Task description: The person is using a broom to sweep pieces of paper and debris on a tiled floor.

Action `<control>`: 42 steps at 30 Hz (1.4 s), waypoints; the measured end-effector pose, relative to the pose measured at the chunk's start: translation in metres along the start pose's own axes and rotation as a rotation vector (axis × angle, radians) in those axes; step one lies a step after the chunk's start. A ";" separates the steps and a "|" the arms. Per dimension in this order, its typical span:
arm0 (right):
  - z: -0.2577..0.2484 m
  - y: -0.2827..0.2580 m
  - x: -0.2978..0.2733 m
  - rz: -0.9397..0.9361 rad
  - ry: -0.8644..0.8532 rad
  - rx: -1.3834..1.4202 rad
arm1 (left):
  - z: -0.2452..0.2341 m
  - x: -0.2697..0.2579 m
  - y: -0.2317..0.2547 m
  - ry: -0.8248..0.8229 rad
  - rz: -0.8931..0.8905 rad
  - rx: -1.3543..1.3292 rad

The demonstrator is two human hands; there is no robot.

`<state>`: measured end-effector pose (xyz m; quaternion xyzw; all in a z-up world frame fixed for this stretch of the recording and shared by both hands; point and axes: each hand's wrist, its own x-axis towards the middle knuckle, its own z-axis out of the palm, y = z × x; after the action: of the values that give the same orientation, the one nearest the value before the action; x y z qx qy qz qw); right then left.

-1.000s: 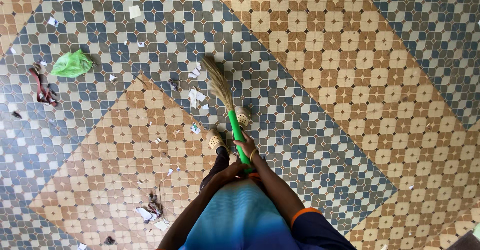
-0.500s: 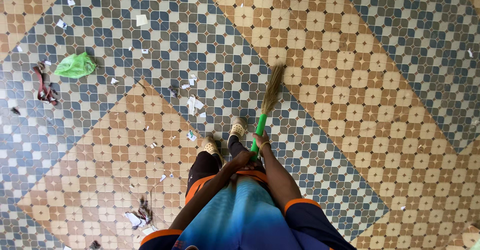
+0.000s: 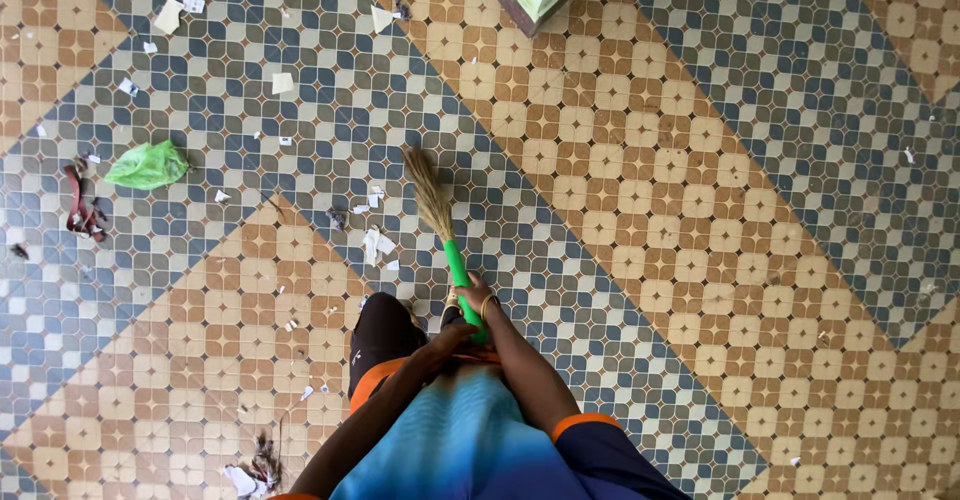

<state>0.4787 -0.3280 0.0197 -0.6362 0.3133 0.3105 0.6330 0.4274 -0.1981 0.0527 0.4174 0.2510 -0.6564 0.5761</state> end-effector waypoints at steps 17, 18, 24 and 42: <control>-0.075 -0.047 0.072 0.030 0.318 0.503 | 0.011 0.054 0.140 -0.044 0.026 0.205; -0.081 -0.058 0.083 0.063 0.314 0.307 | 0.014 0.058 0.155 -0.034 -0.010 0.174; -0.064 -0.108 0.134 0.078 0.089 -0.093 | -0.004 0.042 0.190 -0.015 0.024 -0.112; -0.059 -0.212 0.132 -0.003 0.203 0.283 | -0.018 0.033 0.275 -0.066 0.332 0.051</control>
<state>0.7274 -0.3873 0.0453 -0.5693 0.4150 0.1964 0.6820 0.6984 -0.2591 0.0572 0.4457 0.1426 -0.5717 0.6739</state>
